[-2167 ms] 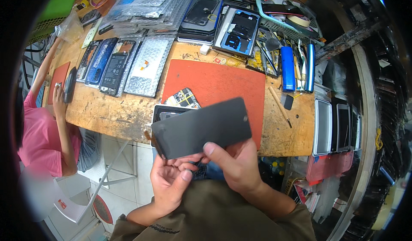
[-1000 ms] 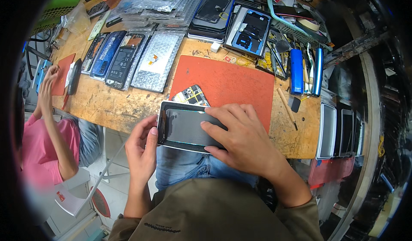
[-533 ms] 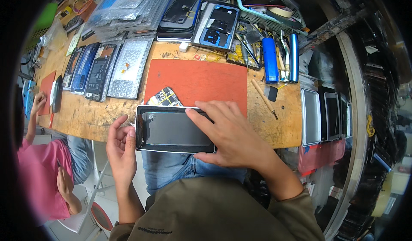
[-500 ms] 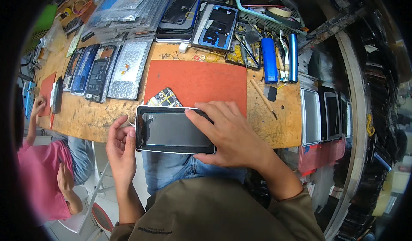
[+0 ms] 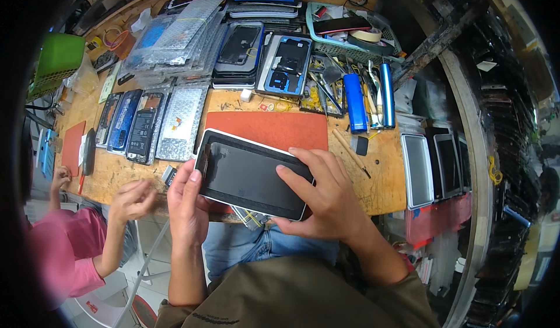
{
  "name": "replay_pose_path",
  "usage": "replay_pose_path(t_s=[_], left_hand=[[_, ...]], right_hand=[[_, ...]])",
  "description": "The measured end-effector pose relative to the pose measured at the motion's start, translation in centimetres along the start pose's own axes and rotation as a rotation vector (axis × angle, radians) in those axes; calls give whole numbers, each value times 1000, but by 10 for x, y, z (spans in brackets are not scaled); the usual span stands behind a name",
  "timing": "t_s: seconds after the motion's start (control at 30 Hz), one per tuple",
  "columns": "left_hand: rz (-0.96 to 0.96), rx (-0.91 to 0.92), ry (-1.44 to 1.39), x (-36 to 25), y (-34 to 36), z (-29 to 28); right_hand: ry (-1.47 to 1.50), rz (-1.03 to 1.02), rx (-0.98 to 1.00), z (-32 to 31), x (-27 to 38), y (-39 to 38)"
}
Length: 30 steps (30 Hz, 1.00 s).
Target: The person disassembles a smartphone, removes the back cover, and handles the internal components. They then place a new back cover onto the phone chassis and use tape to secure parts. The person also handles a SIM card and a phone box during the process.
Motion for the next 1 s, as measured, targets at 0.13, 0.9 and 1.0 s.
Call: replay_pose_path(t_s=[0.13, 0.9, 1.0], left_hand=[[-41, 14, 42, -2, -2, 7], [-116, 33, 42, 9, -10, 3], [-51, 74, -49, 7, -12, 3]], right_hand=[[-40, -1, -27, -1, 2, -7], [-80, 7, -71, 4, 7, -14], [-70, 23, -92, 2, 3, -14]])
Point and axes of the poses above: each hand's wrist, its own y-axis towards the middle knuckle, its own z-axis out of the palm, x = y × z, the point moved 6 cm from there along y, towards the middle knuckle, and after that the axes turned 12 degrees about z, right-handed, at the moved point
